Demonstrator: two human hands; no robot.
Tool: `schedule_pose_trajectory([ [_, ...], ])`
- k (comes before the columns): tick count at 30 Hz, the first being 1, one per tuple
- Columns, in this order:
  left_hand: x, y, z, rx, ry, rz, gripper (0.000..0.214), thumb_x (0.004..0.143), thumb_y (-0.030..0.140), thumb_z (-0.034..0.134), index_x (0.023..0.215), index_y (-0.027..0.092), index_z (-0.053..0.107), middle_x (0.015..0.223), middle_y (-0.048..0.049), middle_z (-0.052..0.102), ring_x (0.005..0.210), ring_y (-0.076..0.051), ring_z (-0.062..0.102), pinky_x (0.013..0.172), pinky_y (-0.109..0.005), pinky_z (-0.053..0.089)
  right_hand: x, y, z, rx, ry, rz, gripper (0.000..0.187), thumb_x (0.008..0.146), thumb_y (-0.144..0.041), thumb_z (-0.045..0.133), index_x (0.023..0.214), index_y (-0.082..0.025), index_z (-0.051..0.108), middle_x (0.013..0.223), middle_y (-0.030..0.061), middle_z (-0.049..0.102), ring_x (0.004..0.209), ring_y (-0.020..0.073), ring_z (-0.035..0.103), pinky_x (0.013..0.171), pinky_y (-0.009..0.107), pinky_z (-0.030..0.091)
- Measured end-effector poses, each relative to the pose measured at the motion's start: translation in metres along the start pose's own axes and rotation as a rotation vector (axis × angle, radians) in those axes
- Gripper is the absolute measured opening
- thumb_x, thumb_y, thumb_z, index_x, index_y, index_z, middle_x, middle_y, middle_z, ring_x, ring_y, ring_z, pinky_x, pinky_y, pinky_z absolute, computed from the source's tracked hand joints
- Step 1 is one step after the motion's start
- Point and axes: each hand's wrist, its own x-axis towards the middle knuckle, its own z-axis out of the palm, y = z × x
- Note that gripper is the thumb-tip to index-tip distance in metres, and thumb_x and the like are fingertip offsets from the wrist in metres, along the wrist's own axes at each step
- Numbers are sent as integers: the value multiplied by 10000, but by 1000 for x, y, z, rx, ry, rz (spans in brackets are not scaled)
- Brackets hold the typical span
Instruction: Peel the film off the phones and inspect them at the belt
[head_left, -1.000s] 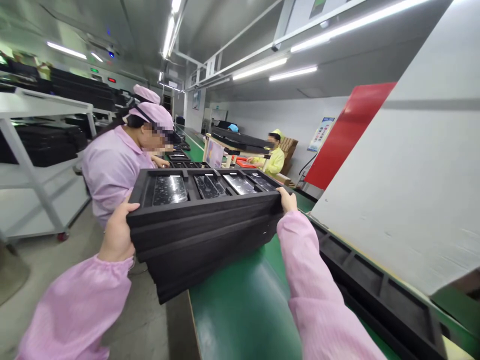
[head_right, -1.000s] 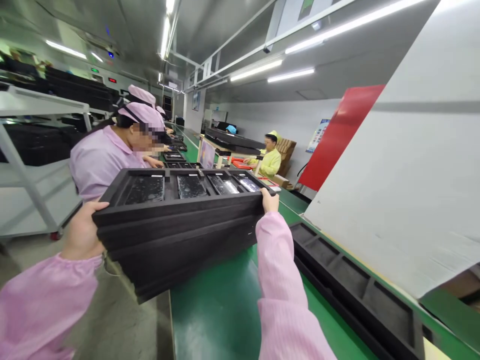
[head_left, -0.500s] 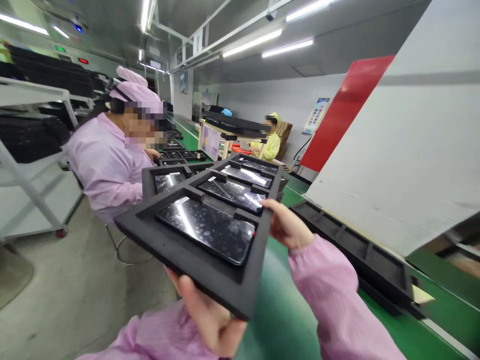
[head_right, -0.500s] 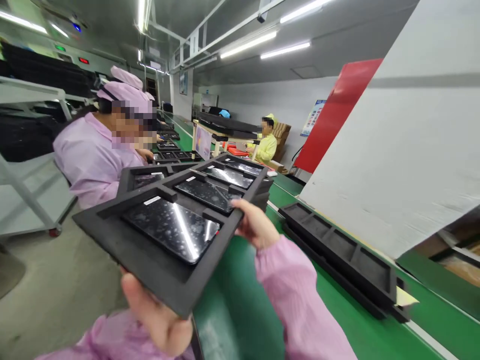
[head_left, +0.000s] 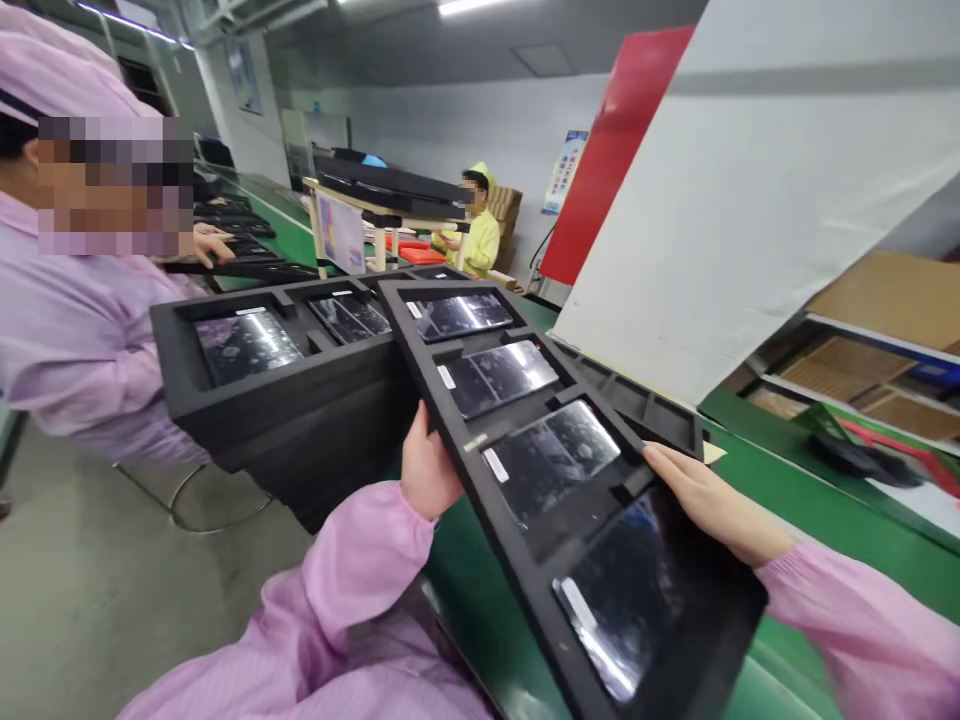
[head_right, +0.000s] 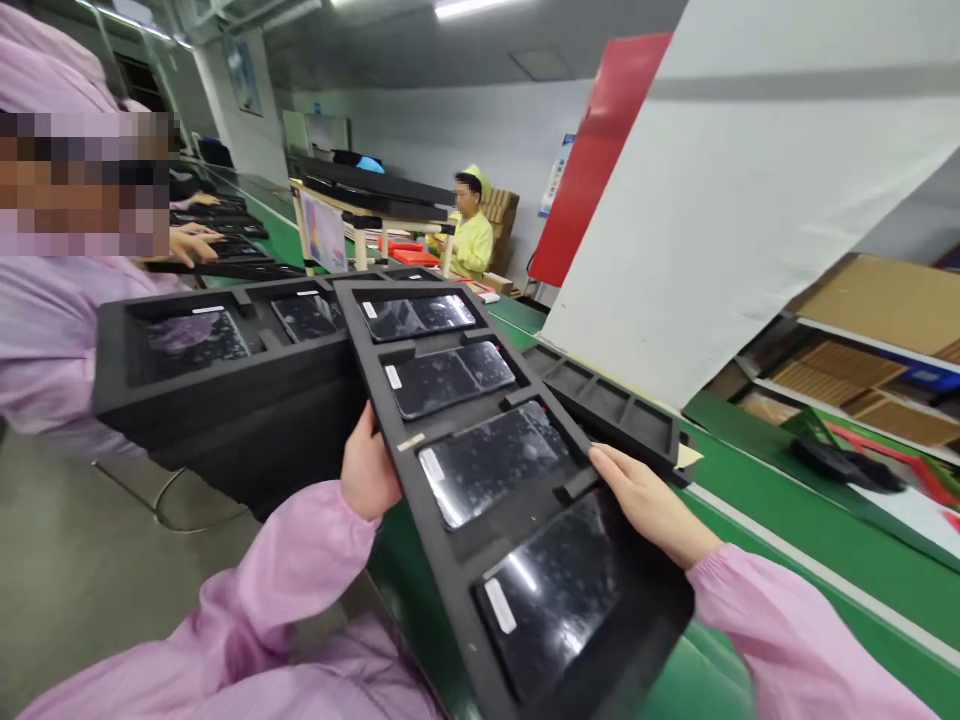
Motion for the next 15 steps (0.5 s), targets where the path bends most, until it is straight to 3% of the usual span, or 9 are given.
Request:
schedule_pose_trajectory([
  [3,-8,-2,5,-78,-16,-227,673,957,655,242,961,186,723,857,-89,731,951,-288,695,963,-479,514,-19,52,-18,-95,-15,1,502,865,-531,449,1091,-183,731,1311,69,651,1281,334,563,1158,429,390],
  [6,-14,-18,-11,-99,58,-368,714,930,707,243,862,174,714,760,-87,711,861,-294,699,930,-511,515,-40,107,-30,-175,26,53,483,817,-568,523,991,-188,766,1241,126,684,1206,374,614,1087,449,470],
  [10,-11,-35,-63,4,241,-358,716,903,748,266,835,180,696,821,-108,728,880,-317,692,886,-540,519,-65,165,-20,-300,41,147,410,732,-615,650,843,-242,781,1125,157,726,1117,398,659,954,447,545],
  [15,-24,-39,-130,207,220,-486,724,917,733,257,1075,175,690,1004,-133,744,925,-299,701,853,-483,547,-65,193,19,-310,-227,273,531,741,-720,565,784,-232,770,1015,117,760,987,370,700,846,433,548],
])
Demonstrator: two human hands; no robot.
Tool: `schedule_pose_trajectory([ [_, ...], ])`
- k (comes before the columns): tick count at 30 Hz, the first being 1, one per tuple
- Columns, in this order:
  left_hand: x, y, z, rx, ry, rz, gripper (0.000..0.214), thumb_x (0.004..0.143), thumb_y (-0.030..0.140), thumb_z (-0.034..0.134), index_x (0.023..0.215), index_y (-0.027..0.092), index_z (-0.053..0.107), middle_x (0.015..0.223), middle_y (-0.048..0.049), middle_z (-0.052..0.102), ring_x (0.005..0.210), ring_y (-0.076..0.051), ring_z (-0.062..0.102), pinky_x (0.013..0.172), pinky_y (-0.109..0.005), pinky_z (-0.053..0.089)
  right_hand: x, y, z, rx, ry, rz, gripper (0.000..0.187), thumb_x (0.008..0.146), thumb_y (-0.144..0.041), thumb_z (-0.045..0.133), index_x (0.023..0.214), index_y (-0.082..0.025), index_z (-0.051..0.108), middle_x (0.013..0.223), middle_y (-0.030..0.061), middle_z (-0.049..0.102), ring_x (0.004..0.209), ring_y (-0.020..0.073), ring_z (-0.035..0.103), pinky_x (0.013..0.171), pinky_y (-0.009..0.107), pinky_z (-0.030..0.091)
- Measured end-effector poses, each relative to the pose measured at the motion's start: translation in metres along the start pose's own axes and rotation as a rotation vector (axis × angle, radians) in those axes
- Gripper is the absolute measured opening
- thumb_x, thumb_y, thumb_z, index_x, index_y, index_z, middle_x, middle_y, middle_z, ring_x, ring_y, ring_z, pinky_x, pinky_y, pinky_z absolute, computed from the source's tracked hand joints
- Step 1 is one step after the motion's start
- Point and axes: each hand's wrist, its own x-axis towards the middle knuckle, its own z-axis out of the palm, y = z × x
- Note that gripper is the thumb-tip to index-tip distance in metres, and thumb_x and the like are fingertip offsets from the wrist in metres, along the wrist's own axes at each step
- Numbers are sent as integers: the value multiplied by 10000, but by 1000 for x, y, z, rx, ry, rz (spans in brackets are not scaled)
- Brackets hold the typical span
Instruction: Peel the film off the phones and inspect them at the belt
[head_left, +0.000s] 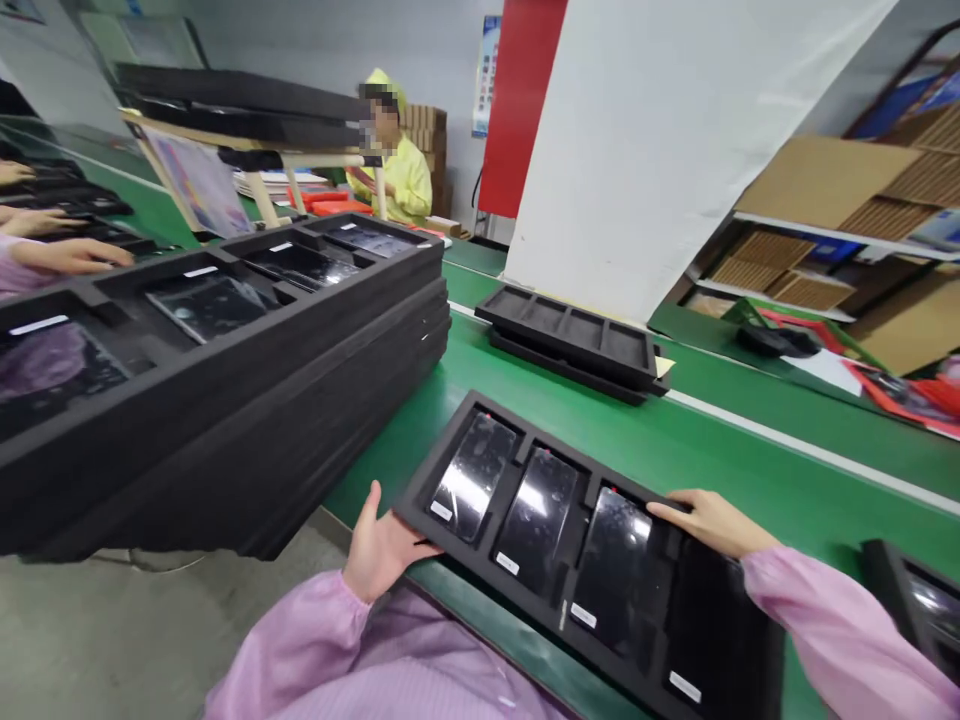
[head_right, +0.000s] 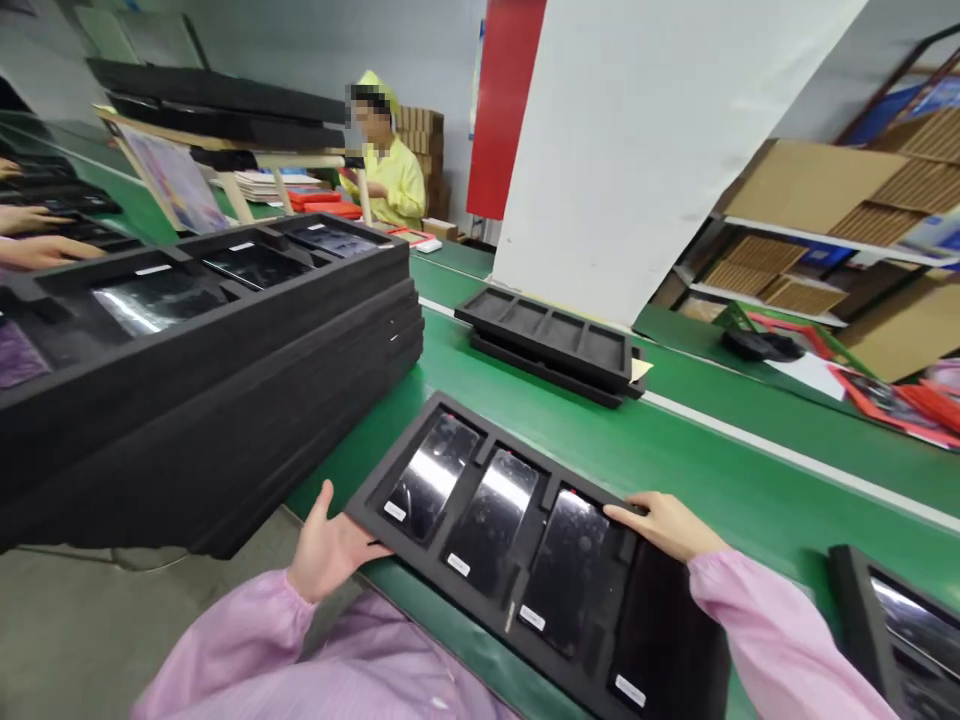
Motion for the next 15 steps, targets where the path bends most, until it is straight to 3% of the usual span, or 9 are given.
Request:
schedule_pose_trajectory([
  [2,-3,-8,-15,219,13,-3,669,931,688,317,1116,154,676,1034,-148,740,907,-289,710,815,-442,562,12,-3,9,-23,-63,0,544,752,-730,550,770,-231,765,938,106,767,901,348,711,801,412,533],
  [5,-5,-11,-28,610,111,161,551,870,638,519,1069,153,690,978,-149,740,825,-300,713,771,-451,574,32,-3,15,-55,-54,14,560,744,-728,558,819,-216,770,923,104,764,877,325,707,803,392,520],
  [8,-4,8,-33,758,247,385,465,760,528,716,1094,208,671,1197,-115,679,1072,-301,658,948,-431,530,46,-2,16,-137,-33,63,547,793,-661,530,912,-188,778,977,123,754,912,325,701,834,402,520],
  [10,-1,29,-34,788,351,629,503,791,484,699,1224,251,590,1403,-78,542,1299,-268,517,1079,-384,444,49,-7,19,-222,25,98,546,835,-574,502,1036,-134,754,1061,173,726,978,356,681,876,445,505],
  [12,4,46,-33,906,417,898,489,865,457,617,1297,248,526,1448,-92,481,1344,-259,470,1093,-396,430,48,-25,25,-261,96,87,551,866,-519,483,1160,-107,701,1146,193,692,1036,367,658,914,469,488],
  [13,7,49,-33,996,406,968,465,890,440,585,1303,236,520,1432,-108,490,1334,-263,479,1081,-410,442,47,-39,31,-257,128,47,543,883,-513,476,1195,-119,680,1168,179,685,1047,355,654,921,463,488],
  [15,16,47,-30,1208,302,928,425,917,410,545,1297,220,529,1402,-127,513,1328,-264,486,1091,-430,436,42,-77,46,-216,185,-97,494,912,-516,475,1184,-157,677,1159,134,692,1034,319,656,907,433,502],
])
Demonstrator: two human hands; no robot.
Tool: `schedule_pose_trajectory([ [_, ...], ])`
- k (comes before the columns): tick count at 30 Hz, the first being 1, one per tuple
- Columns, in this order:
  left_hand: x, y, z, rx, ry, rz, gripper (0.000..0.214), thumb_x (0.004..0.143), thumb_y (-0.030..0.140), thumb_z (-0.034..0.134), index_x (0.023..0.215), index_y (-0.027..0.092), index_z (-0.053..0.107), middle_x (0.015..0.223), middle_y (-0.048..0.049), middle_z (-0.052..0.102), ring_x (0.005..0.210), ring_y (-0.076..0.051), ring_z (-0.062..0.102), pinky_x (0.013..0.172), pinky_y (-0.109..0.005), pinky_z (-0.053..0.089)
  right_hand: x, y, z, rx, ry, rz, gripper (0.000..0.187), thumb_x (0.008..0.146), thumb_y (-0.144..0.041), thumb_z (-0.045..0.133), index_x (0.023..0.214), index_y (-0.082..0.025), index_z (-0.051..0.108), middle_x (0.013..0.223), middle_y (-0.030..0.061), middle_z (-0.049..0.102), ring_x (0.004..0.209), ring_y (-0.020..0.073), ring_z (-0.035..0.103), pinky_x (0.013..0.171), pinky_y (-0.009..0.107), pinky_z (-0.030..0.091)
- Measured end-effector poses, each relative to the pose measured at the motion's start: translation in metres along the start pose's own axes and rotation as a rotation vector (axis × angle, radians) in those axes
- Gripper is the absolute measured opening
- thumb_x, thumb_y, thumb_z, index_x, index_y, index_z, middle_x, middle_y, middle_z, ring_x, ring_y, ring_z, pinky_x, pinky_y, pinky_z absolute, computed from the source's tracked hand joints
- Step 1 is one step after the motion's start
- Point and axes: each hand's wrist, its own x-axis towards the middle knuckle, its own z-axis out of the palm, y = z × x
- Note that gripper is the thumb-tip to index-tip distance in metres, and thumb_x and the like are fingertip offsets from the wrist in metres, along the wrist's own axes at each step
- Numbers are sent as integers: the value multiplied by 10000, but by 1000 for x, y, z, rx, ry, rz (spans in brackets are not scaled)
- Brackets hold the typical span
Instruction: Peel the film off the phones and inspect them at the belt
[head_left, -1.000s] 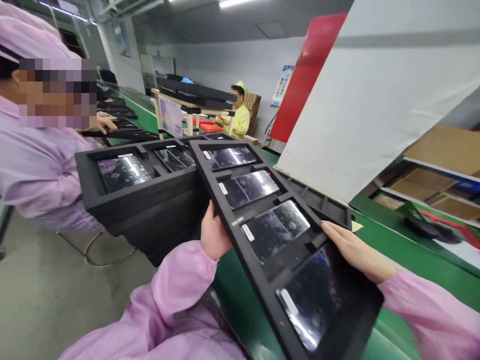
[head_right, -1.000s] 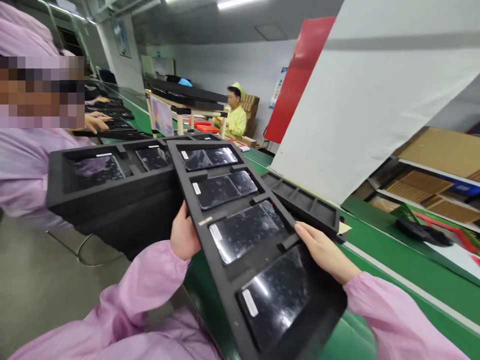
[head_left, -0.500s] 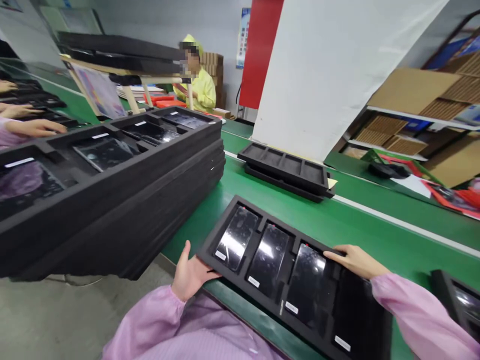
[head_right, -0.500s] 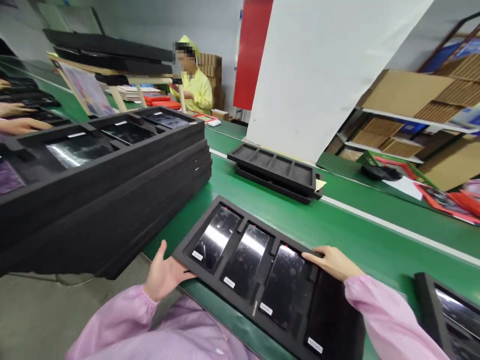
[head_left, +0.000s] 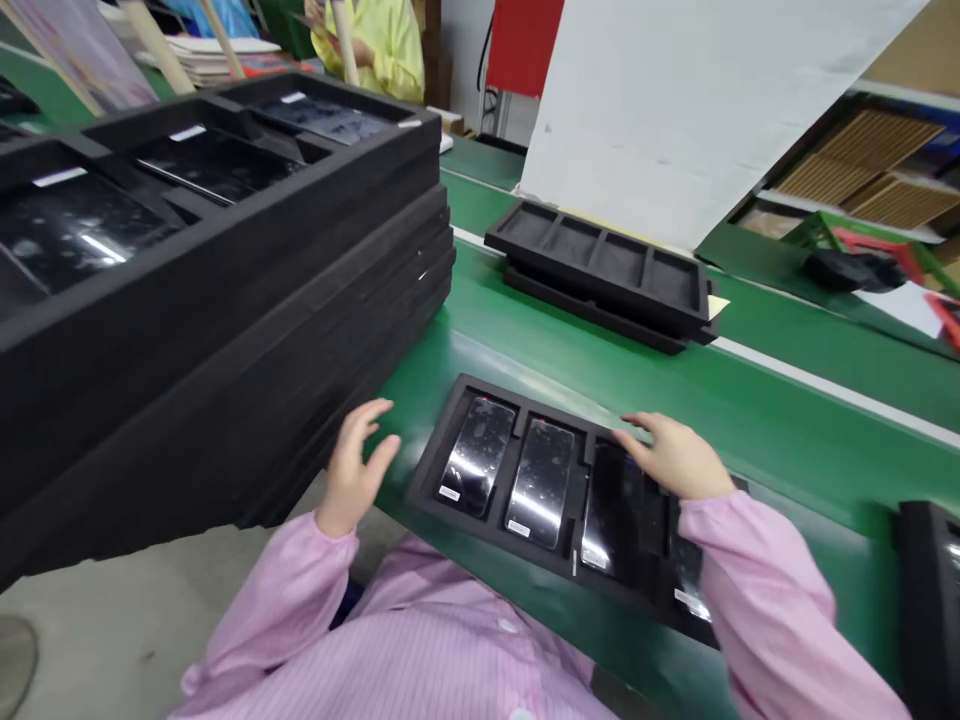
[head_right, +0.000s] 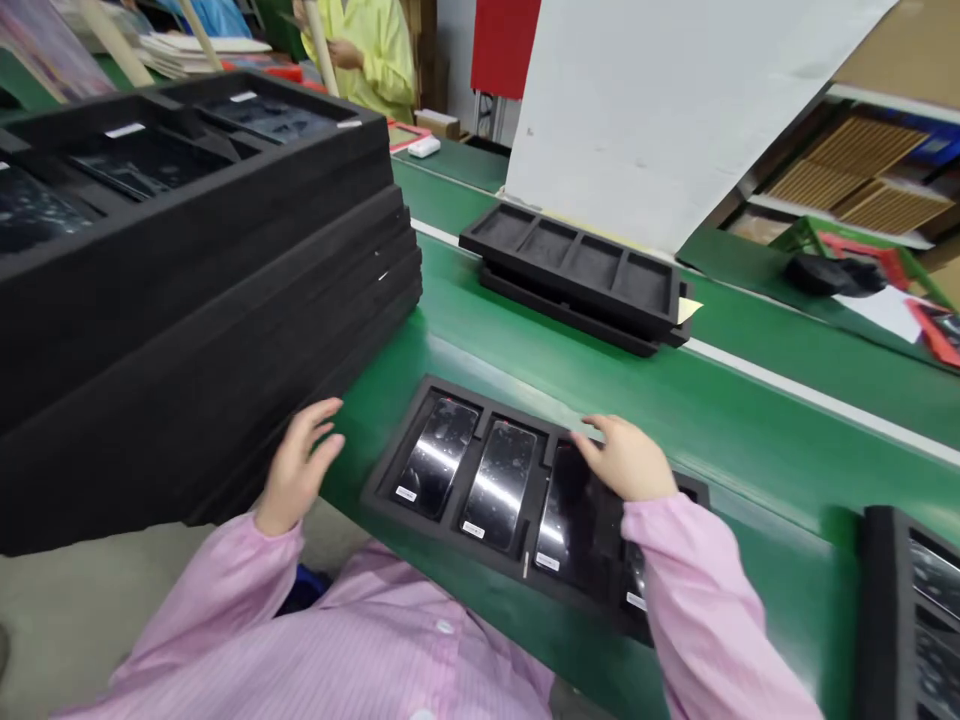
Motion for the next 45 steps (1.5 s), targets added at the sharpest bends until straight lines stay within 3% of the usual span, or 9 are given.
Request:
schedule_pose_trajectory([
  [3,1,-7,27,192,-339,-22,481,940,393,485,1380,200,470,1470,-151,460,1404,-263,414,1173,-447,349,1,-73,12,98,74,-265,386,952,-428,494,1130,-147,691,1113,118,694,1030,282,639,914,398,499],
  [6,22,-18,54,290,-492,-62,579,928,362,478,1470,186,374,1537,-163,395,1450,-286,353,1205,-484,279,13,-137,26,133,45,-420,301,965,-344,530,1127,-150,693,1087,106,680,997,264,606,893,386,488],
  [12,134,-32,98,300,-608,11,464,946,344,481,1392,225,520,1467,-101,522,1397,-266,421,1165,-482,296,42,-198,51,-3,45,-313,255,952,-295,550,1097,-126,674,1067,158,624,995,328,533,817,441,416],
  [15,180,-36,124,271,-609,95,364,929,245,506,1268,240,638,1380,-37,612,1320,-202,497,1159,-385,296,47,-201,61,-28,109,-296,234,972,-233,494,1093,-124,661,1035,145,628,964,311,533,800,423,384],
  [19,203,-43,150,242,-526,130,358,938,236,503,1268,261,640,1325,-1,651,1259,-171,532,1129,-337,309,50,-193,66,67,172,-339,186,976,-240,514,1060,-160,659,966,96,658,890,270,555,764,389,379],
  [23,206,-47,155,209,-491,205,336,944,247,517,1254,267,645,1233,24,698,1169,-154,579,1076,-313,357,53,-181,61,213,160,-412,102,948,-197,538,942,-186,639,892,52,685,842,240,581,756,372,410],
  [27,205,-45,153,243,-488,177,330,931,223,540,1237,280,650,1224,34,693,1180,-169,568,1070,-338,360,55,-164,45,421,13,-512,121,913,-150,511,858,-221,591,857,30,683,853,217,636,799,365,480],
  [33,205,-40,155,286,-525,133,348,936,204,530,1262,280,628,1243,18,678,1223,-205,546,1074,-364,353,53,-140,26,692,-197,-417,120,873,-171,549,785,-253,553,808,7,660,1087,236,677,958,366,525],
  [45,205,-41,155,270,-512,111,344,936,203,518,1247,290,636,1216,35,683,1205,-193,561,1056,-349,399,57,-126,26,808,-261,-381,140,872,-191,569,757,-254,519,756,15,612,1080,265,674,965,393,535],
])
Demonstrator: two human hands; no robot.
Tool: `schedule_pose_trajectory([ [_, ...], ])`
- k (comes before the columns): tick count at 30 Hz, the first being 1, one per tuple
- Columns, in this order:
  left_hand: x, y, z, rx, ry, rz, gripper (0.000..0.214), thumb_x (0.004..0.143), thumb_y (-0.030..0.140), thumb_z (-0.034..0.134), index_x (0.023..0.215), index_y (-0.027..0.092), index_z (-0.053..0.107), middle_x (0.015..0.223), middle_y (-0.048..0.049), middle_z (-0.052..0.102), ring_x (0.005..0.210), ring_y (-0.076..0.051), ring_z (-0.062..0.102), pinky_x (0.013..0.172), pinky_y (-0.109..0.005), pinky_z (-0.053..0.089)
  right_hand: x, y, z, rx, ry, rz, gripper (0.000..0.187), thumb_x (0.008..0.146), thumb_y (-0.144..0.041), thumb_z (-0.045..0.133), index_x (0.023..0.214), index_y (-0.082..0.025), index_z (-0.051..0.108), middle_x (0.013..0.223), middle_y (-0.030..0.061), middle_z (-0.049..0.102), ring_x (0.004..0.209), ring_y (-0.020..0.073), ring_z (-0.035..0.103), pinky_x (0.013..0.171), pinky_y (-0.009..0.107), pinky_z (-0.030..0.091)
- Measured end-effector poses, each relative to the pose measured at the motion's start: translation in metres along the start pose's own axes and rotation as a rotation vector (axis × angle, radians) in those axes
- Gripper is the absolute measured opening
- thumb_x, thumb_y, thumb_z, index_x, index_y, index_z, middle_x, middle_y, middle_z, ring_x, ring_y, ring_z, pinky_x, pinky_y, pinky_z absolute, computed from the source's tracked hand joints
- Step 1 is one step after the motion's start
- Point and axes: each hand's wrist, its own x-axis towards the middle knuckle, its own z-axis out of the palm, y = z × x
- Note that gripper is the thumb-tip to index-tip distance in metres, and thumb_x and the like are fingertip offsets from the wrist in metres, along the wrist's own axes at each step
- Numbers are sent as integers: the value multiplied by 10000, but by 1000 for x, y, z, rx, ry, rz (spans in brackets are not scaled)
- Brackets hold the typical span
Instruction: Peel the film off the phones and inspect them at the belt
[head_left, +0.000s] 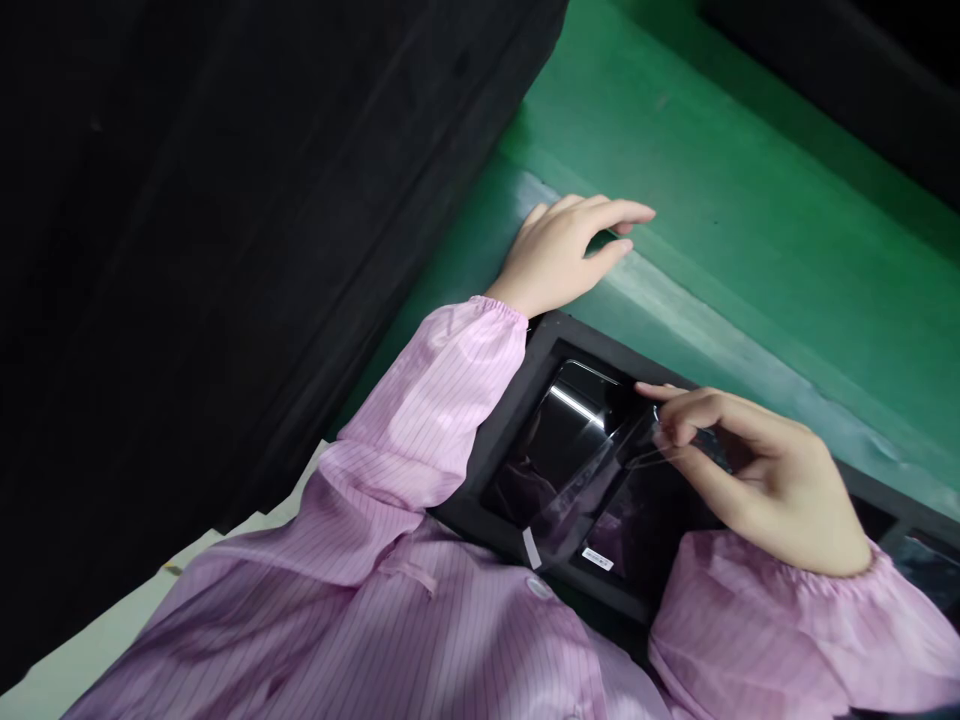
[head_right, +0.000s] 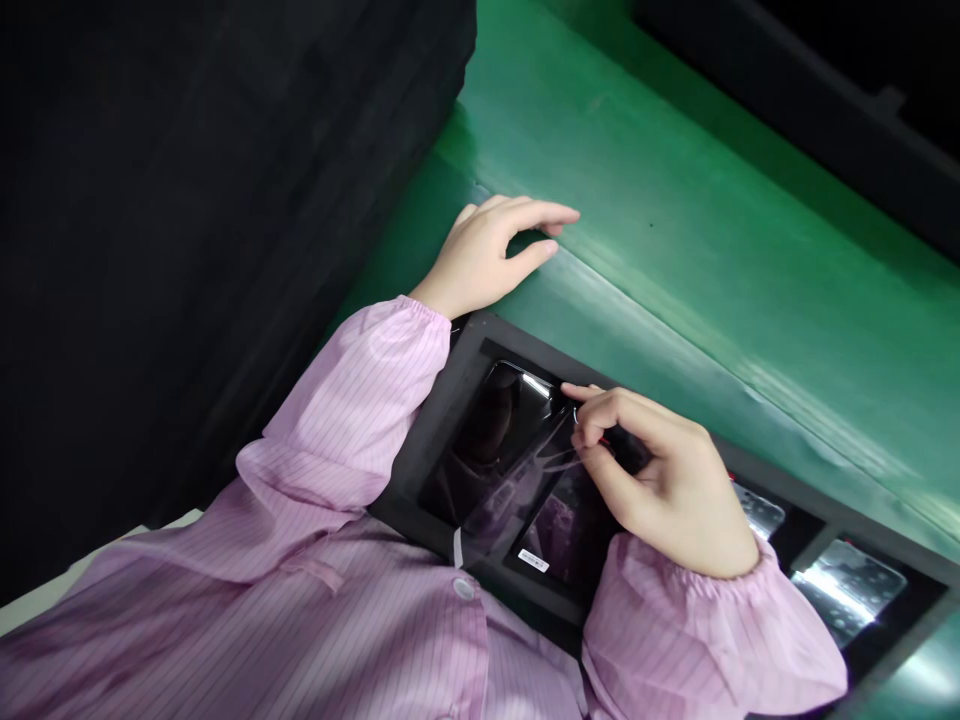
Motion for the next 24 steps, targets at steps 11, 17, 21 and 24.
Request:
schedule_pose_trajectory([
  [11,1,-4,5,29,41,52,326,910,230,519,1181,354,649,1179,28,701,1172,-237,586,1023,-399,433,8,-10,19,-276,103,-197,70,845,-146,601,800,-195,624,1034,104,640,1007,277,620,900,459,476],
  [17,0,-4,6,26,59,62,316,896,234,553,1184,317,654,1165,6,709,1172,-247,588,1040,-396,398,2,-14,24,-112,127,-86,173,908,-142,591,1068,-208,598,859,7,699,789,155,671,789,303,518],
  [21,-1,-5,6,30,66,66,293,893,235,567,1158,314,663,1154,8,719,1155,-247,601,1056,-404,385,2,-10,26,94,81,-80,341,900,-169,613,1236,-187,557,891,5,696,793,130,667,793,262,540],
  [24,-1,-8,7,38,72,69,280,891,242,576,1139,337,664,1147,24,720,1147,-250,606,1066,-417,396,3,-6,27,35,78,-69,441,849,-198,675,1274,-166,561,1032,53,680,864,155,647,765,274,539],
])
